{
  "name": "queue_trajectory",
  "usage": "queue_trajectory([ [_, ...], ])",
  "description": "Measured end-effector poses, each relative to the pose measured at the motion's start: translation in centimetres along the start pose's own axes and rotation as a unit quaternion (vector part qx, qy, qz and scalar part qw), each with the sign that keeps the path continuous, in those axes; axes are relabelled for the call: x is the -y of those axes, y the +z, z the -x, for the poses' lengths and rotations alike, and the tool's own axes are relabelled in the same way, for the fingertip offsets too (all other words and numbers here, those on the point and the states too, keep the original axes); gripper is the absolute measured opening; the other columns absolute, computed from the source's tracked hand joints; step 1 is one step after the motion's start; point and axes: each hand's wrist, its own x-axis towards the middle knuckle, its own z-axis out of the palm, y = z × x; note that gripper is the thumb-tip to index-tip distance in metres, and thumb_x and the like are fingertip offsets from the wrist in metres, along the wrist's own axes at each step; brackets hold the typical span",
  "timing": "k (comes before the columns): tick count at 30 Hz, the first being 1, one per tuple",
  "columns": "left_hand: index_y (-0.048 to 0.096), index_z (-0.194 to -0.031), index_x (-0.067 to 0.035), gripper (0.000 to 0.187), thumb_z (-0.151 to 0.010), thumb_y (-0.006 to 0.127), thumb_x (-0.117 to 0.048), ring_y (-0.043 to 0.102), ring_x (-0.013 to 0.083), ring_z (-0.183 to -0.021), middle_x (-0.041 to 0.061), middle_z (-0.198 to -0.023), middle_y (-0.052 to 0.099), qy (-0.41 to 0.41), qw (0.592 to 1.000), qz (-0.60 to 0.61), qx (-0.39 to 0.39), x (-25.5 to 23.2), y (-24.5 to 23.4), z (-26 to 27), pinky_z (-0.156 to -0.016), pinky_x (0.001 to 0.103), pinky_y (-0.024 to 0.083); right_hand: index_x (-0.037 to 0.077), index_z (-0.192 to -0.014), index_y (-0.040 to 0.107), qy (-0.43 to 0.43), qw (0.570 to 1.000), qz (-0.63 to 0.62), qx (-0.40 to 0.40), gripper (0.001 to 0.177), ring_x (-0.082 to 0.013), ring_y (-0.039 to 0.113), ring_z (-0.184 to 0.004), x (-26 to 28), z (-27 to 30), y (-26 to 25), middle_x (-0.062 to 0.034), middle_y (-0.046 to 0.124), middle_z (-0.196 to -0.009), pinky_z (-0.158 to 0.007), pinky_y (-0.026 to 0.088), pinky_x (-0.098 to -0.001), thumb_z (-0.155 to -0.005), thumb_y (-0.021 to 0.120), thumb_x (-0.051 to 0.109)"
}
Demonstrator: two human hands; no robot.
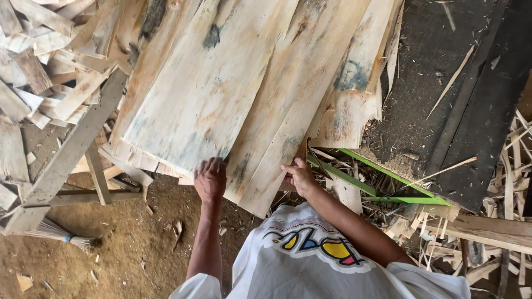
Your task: Cutting and trimming thin sheets of wood veneer using a manual shear machine in a workshop environment.
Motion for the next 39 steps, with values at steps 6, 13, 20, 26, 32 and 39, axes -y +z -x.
queue_trajectory([
  [6, 0.076, -0.095, -0.020, 0.034, -0.112, 0.051, -0.036, 0.073, 0.0084, -0.070, -0.001, -0.094, 0.079, 0.117, 0.968, 0.060, -0.213, 2.1, 2.0, -1.2, -0.063, 0.030, 0.060, 0.000, -0.111, 0.063, -0.004, 1.000, 0.013, -0.006, 0.035, -0.0226, 0.073, -0.090, 0.2, -1.5, 0.6, -0.0144, 0.074, -0.102, -0.083, 0.061, -0.0376, -0.084, 0.082, 0.010],
  [13, 0.076, -0.086, -0.023, 0.040, -0.114, 0.053, -0.038, 0.029, -0.0010, -0.036, -0.008, -0.053, 0.059, 0.057, 0.993, 0.063, -0.085, 0.2, -1.8, -1.0, -0.034, 0.020, 0.020, 0.000, -0.097, 0.069, -0.066, 0.993, 0.079, -0.065, 0.026, -0.0233, 0.073, -0.085, 4.0, 0.8, 0.3, -0.0178, 0.077, -0.096, -0.079, 0.063, -0.0359, -0.077, 0.083, 0.010],
  [20, 0.055, -0.146, -0.020, 0.062, -0.097, 0.065, -0.058, 0.063, 0.0303, -0.125, 0.014, -0.142, 0.066, 0.211, 0.962, 0.159, 0.070, -2.1, -4.5, 1.3, -0.103, 0.055, 0.050, 0.002, -0.109, 0.070, -0.036, 0.986, 0.013, -0.163, 0.035, -0.0250, 0.074, -0.096, 9.3, 2.3, -7.8, -0.0138, 0.075, -0.105, -0.085, 0.064, -0.0369, -0.075, 0.076, 0.006],
  [26, 0.023, -0.162, -0.029, 0.095, -0.085, 0.067, -0.063, 0.011, 0.0330, -0.157, 0.007, -0.171, 0.017, 0.128, 0.971, 0.018, 0.202, -1.3, -0.3, 4.1, -0.121, 0.068, -0.001, 0.006, -0.114, 0.072, -0.056, 0.970, 0.058, -0.229, 0.036, -0.0270, 0.072, -0.108, 11.2, 3.6, -14.5, -0.0151, 0.075, -0.118, -0.095, 0.060, -0.0420, -0.079, 0.076, 0.017],
  [32, 0.026, -0.162, -0.033, 0.092, -0.086, 0.064, -0.069, 0.012, 0.0337, -0.158, 0.008, -0.171, 0.019, 0.220, 0.965, 0.009, 0.144, -2.0, 0.8, 2.1, -0.124, 0.066, -0.002, 0.002, -0.124, 0.073, -0.054, 0.960, 0.141, -0.234, 0.052, -0.0271, 0.058, -0.126, 10.0, 2.7, -14.7, -0.0176, 0.068, -0.139, -0.109, 0.040, -0.0497, -0.080, 0.084, 0.029],
  [39, 0.023, -0.160, -0.034, 0.110, -0.072, 0.072, -0.078, 0.010, 0.0353, -0.157, 0.006, -0.171, 0.016, 0.251, 0.939, -0.029, 0.235, -3.0, -2.4, 0.3, -0.123, 0.065, -0.004, -0.006, -0.138, 0.047, -0.034, 0.988, 0.018, -0.151, 0.086, -0.0352, 0.060, -0.132, 9.4, 2.0, -15.9, -0.0266, 0.063, -0.136, -0.117, 0.045, -0.0533, -0.068, 0.088, 0.025],
])
